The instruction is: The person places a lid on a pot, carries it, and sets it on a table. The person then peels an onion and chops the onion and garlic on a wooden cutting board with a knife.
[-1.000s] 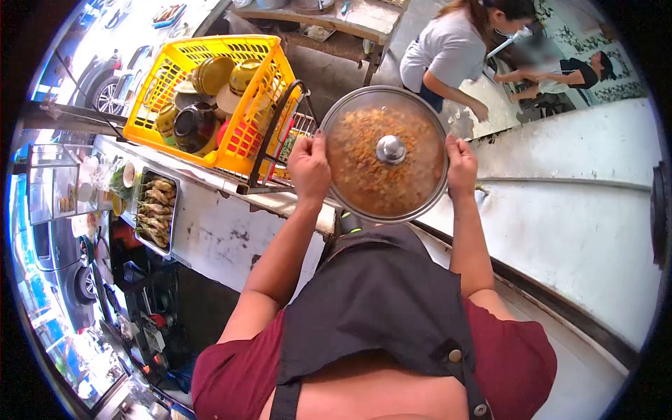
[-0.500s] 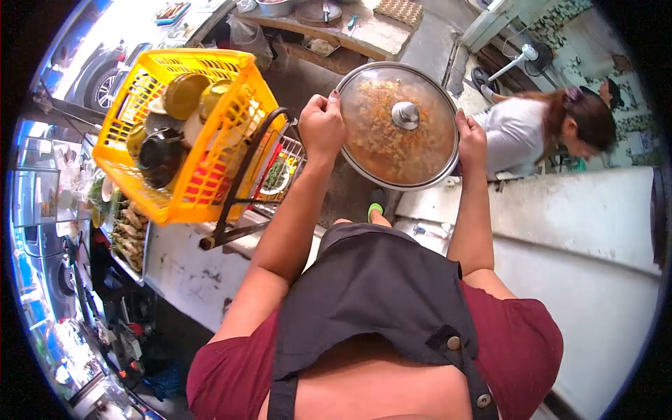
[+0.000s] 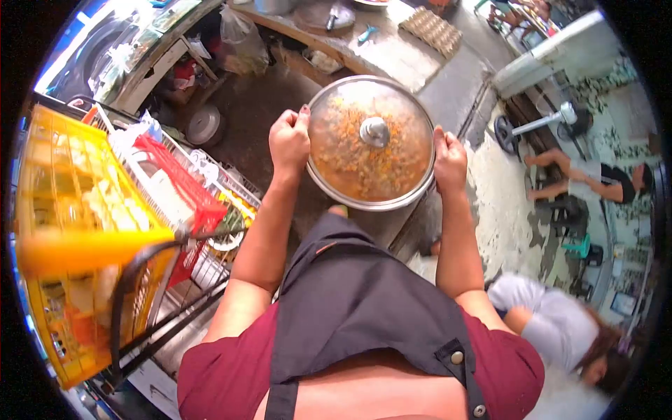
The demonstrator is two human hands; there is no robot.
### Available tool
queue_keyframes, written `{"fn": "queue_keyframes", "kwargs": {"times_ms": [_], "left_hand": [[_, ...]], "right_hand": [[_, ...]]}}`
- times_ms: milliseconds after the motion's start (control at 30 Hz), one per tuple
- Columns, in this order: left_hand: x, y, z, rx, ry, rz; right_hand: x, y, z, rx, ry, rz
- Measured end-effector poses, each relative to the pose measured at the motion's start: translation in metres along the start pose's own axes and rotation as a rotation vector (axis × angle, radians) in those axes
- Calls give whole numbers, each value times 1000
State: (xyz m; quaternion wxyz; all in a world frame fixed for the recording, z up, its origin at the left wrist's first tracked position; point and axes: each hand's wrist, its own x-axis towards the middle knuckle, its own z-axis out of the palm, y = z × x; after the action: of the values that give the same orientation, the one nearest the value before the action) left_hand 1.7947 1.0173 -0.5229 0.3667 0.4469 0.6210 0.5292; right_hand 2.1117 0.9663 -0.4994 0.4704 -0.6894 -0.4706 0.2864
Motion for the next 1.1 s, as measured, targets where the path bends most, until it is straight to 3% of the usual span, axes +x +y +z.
{"fn": "queue_keyframes", "kwargs": {"times_ms": [33,100,300,367,533,767,800,1100], "left_hand": [[15,2,9,-24,13,-37],[13,-11,12,-63,20,-51],[105,7,34,-19,150,-61],[132,13,34,-27,182,-94],[206,17,10,-64,288,-91],[308,7,-46,-115,437,-48],[326,2,-56,-230,440,-115],[448,-2,-148,-439,556,-81]], "right_hand": [[22,-2,9,156,-36,30],[27,12,14,128,-44,4],[151,-14,59,93,-176,-57],[190,-11,76,332,-355,63],[269,-47,159,310,-406,2],[357,-110,290,332,-641,-41],[364,-122,313,342,-650,-50],[443,-212,495,351,-853,-138]]}}
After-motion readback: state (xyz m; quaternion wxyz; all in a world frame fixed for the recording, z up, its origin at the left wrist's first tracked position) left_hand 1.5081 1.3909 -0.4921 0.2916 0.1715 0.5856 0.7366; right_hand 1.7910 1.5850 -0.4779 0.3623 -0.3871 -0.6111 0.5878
